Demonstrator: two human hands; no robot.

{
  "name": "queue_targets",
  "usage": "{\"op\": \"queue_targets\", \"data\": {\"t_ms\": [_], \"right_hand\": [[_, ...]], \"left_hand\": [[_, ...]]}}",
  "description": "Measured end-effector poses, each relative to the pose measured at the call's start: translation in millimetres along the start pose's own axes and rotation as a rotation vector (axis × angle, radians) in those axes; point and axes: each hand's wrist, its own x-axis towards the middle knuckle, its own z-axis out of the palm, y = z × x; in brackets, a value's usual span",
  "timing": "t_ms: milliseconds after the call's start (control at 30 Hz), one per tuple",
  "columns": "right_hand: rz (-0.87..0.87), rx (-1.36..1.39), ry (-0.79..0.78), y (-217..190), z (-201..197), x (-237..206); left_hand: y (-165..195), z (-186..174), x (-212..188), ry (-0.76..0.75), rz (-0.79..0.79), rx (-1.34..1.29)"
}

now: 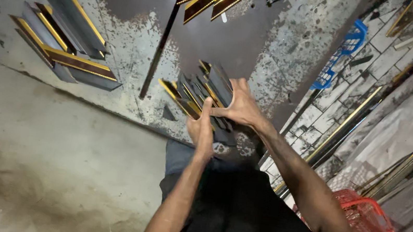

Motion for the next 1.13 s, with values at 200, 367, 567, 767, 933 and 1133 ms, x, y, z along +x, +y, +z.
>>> {"op": "queue_targets", "data": {"t_ms": [200, 367, 567, 767, 933, 1133], "right_hand": [[0.126, 0.334, 0.028, -6.6, 9.0, -12.7], [0.081, 0.44, 0.06, -0.8, 10.2, -23.8], [0.085, 0.668, 0.2, -9.7, 25.8, -45.0], [0.021, 0.943, 0.371, -17.4, 49.0, -63.5], [0.141, 1.057, 0.433, -3.4, 76.2, -67.6], [0.063, 0.938, 0.711, 7.0, 53.0, -79.7]], "left_hand": [[16.1, -27.2, 13.4, -0.229, -0.054, 0.199], [17.8, -31.0, 12.1, -0.356, -0.115, 0.248], [27.8, -39.8, 22.2, -0.522, -0.094, 0.225], [36.7, -31.7, 37.6, -0.697, -0.033, 0.226], [38.4, -28.9, 49.7, -0.8, -0.094, 0.323], [78.9, 8.5, 36.0, -1.074, 0.026, 0.19]]}}
